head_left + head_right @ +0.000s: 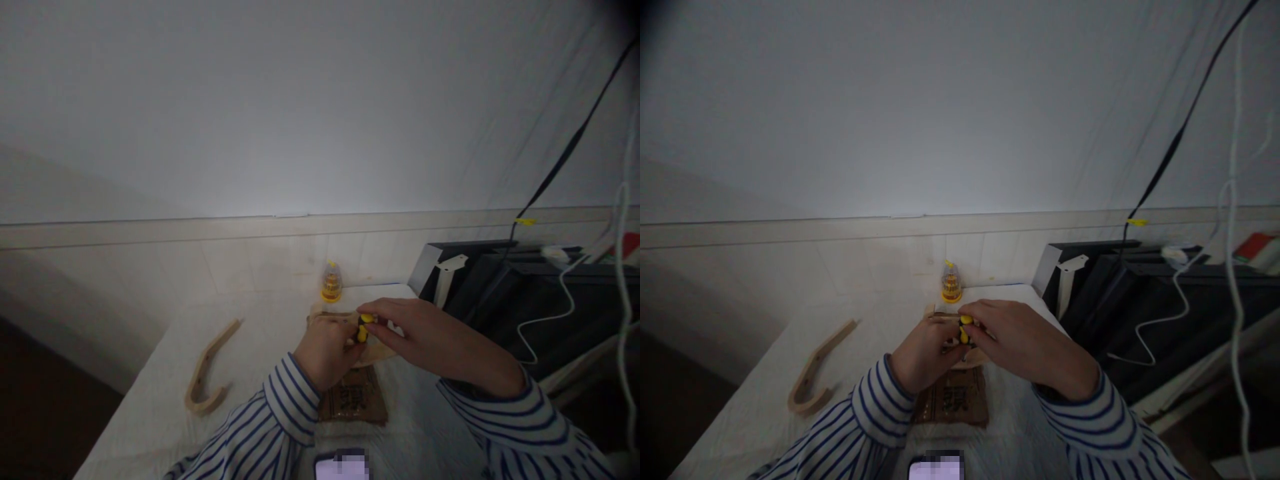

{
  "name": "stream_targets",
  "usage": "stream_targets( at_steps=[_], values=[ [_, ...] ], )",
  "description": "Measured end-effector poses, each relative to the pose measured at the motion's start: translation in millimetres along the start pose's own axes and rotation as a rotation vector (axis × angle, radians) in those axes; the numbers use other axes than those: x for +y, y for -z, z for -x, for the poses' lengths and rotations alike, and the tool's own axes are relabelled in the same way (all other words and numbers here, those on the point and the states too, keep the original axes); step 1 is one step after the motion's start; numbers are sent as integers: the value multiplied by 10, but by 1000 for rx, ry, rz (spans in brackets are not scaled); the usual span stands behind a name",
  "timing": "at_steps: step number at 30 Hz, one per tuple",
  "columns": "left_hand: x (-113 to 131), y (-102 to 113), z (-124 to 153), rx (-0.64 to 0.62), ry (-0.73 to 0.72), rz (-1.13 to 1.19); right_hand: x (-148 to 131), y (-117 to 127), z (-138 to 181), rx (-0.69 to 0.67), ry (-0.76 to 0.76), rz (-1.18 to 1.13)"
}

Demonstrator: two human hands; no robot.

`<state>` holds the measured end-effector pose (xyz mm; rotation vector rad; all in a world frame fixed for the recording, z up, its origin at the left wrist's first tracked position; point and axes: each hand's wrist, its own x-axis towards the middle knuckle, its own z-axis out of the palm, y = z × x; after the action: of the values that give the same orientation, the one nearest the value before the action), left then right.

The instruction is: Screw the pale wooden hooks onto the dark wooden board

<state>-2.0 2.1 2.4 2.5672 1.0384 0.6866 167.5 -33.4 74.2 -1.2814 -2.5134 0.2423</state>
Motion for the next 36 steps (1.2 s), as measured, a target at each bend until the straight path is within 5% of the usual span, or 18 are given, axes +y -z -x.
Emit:
stream_targets(
  at_steps=[11, 36],
  values=[
    [0, 43, -4, 36, 108, 177, 39, -26, -59, -19, -20, -34],
    [38, 20, -6, 60, 66, 165, 48, 7, -37, -5, 6, -26]
  ],
)
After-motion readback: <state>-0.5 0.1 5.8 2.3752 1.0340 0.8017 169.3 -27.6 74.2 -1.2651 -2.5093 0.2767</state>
